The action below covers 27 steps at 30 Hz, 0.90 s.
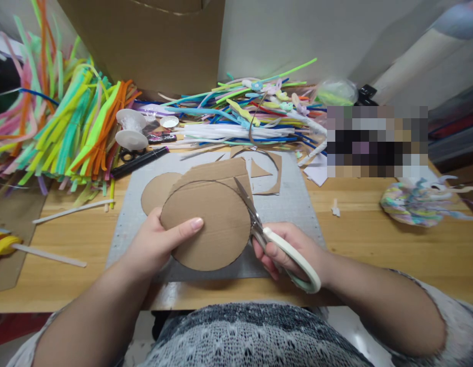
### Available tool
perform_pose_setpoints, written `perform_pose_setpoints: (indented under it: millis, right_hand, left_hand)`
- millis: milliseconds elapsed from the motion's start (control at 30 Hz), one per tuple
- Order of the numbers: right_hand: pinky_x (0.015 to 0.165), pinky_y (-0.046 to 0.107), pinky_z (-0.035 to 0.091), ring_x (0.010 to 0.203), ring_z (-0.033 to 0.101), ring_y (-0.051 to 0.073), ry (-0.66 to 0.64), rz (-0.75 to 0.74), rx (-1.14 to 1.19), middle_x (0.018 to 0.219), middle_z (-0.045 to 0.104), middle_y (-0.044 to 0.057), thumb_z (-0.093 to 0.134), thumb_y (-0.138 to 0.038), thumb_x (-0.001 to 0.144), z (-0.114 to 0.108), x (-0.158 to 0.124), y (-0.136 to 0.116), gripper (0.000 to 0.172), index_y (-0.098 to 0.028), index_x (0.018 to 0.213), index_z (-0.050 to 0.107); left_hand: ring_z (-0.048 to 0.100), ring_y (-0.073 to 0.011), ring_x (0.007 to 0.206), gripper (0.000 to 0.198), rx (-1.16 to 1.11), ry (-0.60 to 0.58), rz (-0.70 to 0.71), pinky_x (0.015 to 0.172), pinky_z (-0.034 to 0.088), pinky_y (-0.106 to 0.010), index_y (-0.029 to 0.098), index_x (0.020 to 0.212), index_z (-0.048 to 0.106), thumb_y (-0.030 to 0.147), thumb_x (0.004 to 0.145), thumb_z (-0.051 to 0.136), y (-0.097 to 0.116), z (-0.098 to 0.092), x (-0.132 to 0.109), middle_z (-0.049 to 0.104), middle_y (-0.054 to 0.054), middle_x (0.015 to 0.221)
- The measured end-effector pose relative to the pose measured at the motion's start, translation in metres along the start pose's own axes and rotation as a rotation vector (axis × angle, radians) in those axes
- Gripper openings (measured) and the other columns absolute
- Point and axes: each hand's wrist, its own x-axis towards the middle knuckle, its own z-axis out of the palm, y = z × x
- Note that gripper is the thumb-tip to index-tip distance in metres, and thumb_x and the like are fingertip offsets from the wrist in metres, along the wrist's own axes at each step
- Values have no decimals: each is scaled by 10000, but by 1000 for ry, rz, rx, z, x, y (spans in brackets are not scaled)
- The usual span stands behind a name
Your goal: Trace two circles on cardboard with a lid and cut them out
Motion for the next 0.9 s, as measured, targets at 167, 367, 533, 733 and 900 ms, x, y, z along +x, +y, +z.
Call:
perform_pose_setpoints:
  millis: [167,367,533,733,900]
  right_hand:
    - [356,176,277,380,398,43,7,-10,67,459,459,-59,538,-700,703,4,1,5,538,-173,659,438]
    - [334,159,265,355,380,31,0,22,90,434,457,-67,605,-624,702,2,-1,2,487,-173,629,438]
    - [307,155,257,331,388,34,3,68,107,421,441,-73,635,-607,683,2,-2,0,477,-173,629,443]
    - [313,166,286,338,431,46,178,10,155,431,450,-74,618,-606,700,4,5,7,462,-168,669,476]
    - [349,181,335,365,465,53,200,24,165,464,482,-68,640,-595,681,8,10,13,456,-170,691,476]
  left_hand:
    - [677,-264,836,404,-24,1,22,724,579,-332,169,1028,666,282,653,765,2,3,-1,716,-88,914]
    - [678,-278,797,431,4,38,-28,687,584,-345,154,994,666,308,609,785,8,5,-2,719,-102,896]
    - [674,-288,833,415,-13,105,-61,654,583,-318,164,960,671,287,584,796,13,2,-3,723,-90,874]
    - [681,-266,797,317,-135,12,43,677,574,-323,134,905,696,390,718,688,2,-3,5,721,-94,825]
    - [653,-289,927,442,-87,116,84,756,562,-346,163,1055,645,412,696,711,-8,9,8,708,-91,969]
